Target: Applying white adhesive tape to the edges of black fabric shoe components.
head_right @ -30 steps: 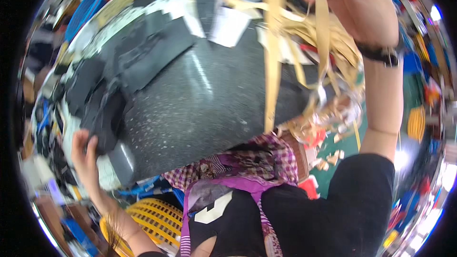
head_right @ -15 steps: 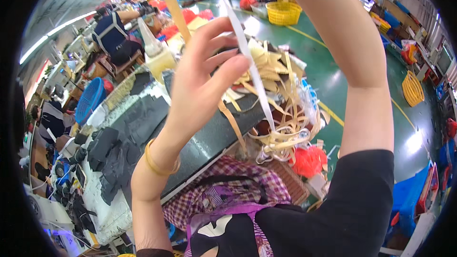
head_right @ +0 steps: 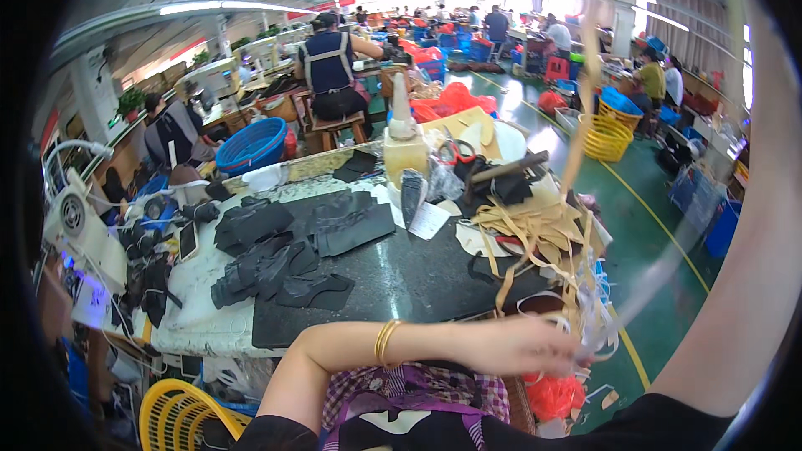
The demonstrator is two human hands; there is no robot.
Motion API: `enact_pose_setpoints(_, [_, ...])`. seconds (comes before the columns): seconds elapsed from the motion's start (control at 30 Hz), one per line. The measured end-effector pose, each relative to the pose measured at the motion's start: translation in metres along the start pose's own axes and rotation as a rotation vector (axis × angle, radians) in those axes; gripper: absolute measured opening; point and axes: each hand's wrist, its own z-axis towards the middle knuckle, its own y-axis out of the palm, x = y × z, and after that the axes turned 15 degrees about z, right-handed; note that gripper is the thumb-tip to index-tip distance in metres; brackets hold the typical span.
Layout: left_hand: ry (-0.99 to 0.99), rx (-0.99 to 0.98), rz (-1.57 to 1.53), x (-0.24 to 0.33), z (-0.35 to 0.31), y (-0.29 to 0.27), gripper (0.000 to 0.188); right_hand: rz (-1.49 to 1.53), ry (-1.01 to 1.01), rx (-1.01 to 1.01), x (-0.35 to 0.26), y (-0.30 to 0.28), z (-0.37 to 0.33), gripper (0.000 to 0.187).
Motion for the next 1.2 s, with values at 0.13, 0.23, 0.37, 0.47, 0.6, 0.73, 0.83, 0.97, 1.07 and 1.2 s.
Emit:
enact_pose_setpoints(0.13, [0.020,0.454,0.486,-0.018,-0.043,0.007,0.025,-0.044,0.176,-0.081,-0.015,-0.003,-0.006,0.012])
enact_pose_setpoints(0.23, [-0.249,1.010,0.536,0.019,-0.117,-0.043,0.012,0.007,0.138,-0.524,0.054,0.036,-0.075,0.019])
enact_pose_setpoints(0.37, [-0.036,1.340,0.095,-0.007,-0.160,-0.092,0.040,0.640,0.862,-0.710,0.099,0.106,-0.160,0.023])
enact_pose_setpoints(0.47, [-0.123,1.163,-0.348,-0.030,-0.144,-0.080,0.060,0.904,0.998,-0.674,0.140,0.128,-0.187,0.020])
enact_pose_setpoints(0.6, [-0.026,0.954,-0.744,-0.048,-0.185,-0.063,0.061,0.809,1.061,-0.631,0.166,0.152,-0.202,0.019])
enact_pose_setpoints(0.73, [-0.493,1.129,-0.053,-0.036,-0.242,-0.051,0.036,0.549,1.045,-0.422,0.196,0.155,-0.218,0.018])
enact_pose_setpoints(0.83, [-0.471,1.352,0.032,-0.023,-0.268,-0.039,0.028,0.700,0.924,-0.186,0.227,0.160,-0.240,0.017])
enact_pose_setpoints(0.97, [-0.074,1.548,0.021,0.011,-0.291,-0.019,0.031,1.357,1.073,0.161,0.246,0.171,-0.249,0.020])
enact_pose_setpoints(1.07, [0.184,1.416,-0.187,0.020,-0.295,-0.001,0.033,1.705,1.083,-0.108,0.236,0.179,-0.252,0.017])
enact_pose_setpoints(1.2, [-0.416,1.387,-0.113,0.033,-0.287,0.033,0.034,0.785,1.163,-0.527,0.189,0.193,-0.253,0.013])
